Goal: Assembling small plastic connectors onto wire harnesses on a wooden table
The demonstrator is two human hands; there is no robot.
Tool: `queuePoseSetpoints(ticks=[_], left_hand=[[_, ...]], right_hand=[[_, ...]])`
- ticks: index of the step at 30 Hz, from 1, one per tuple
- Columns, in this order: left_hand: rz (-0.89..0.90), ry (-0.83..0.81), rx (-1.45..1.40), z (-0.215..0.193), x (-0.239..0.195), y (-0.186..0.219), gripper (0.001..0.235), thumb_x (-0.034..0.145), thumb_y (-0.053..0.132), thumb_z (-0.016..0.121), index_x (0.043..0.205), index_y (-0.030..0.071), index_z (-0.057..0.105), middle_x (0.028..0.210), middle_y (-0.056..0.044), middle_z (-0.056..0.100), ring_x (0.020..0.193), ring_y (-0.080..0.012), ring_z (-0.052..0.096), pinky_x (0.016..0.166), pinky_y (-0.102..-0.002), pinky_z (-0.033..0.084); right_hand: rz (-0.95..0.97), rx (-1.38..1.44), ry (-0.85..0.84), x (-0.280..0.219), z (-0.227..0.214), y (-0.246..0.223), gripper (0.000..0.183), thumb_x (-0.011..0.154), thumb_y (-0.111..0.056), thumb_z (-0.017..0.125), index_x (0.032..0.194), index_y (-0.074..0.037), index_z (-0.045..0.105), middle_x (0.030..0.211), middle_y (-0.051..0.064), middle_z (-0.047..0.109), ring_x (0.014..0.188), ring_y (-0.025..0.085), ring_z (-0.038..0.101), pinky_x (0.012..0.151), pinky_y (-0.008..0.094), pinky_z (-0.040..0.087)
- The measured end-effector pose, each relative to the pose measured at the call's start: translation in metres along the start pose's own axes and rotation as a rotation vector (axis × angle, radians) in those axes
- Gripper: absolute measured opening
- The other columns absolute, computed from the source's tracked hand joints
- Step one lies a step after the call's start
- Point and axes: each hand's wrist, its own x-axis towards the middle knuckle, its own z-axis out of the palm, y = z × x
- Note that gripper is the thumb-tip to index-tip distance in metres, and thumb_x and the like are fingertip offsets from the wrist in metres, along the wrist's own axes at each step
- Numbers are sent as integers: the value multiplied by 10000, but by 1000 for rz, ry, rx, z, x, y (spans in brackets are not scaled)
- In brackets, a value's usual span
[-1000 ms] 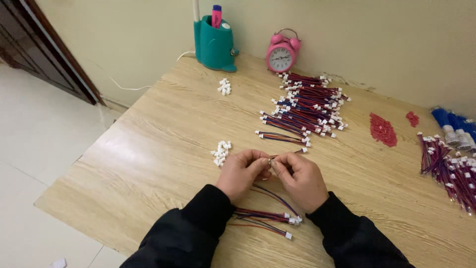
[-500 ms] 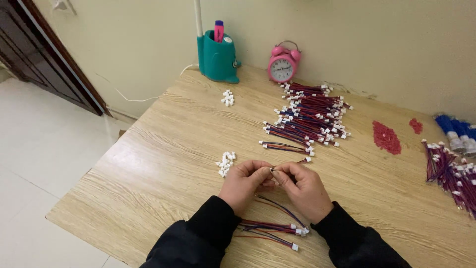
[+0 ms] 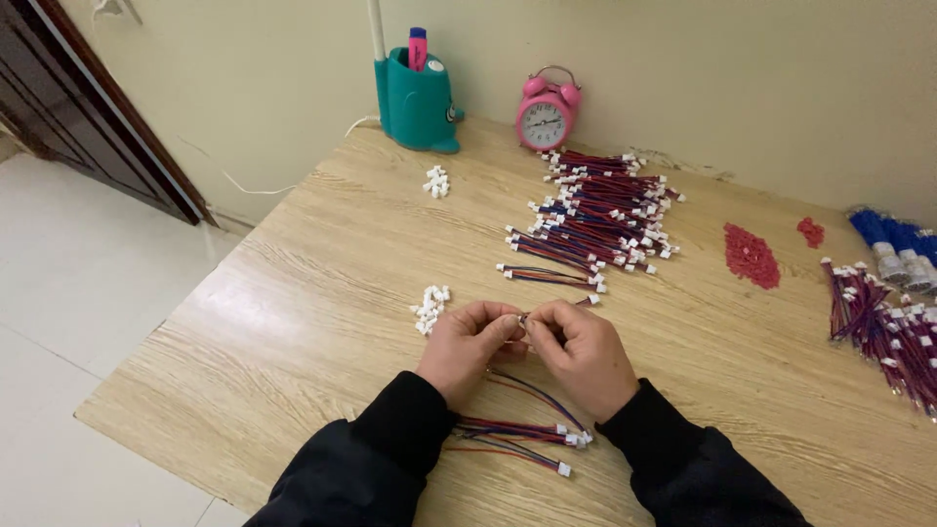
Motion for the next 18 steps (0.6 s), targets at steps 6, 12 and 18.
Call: queuePoseSetpoints(ticks=[6,12,18], left_hand=[[-51,33,-126,4,-2,-2,215,903,113,675,1052,-41,659,849,-152,693,746,-229,711,689,-344,624],[-100,145,-318,3,2,-1,212,866,88,716,1007,-56,651,847,-176,692,718,-267,723,681,-377,634],[-120,153,-364,11,-6,12,224,829,89,739,988,-40,648,819,-180,689,697,-272,724,658,-387,633]], right_hand=[[-13,42,14,0,-3,-7,115,896,-159,639,898,-91,732,727,103,721,713,246,670,686,351,538],[-319,0,56,-4,0,-29,120,889,-146,670,982,-79,703,951,95,668,886,269,657,761,347,527],[-403,-116,52,-3,3,-16,69,878,-127,686,918,-71,688,928,98,620,903,312,655,801,383,517]])
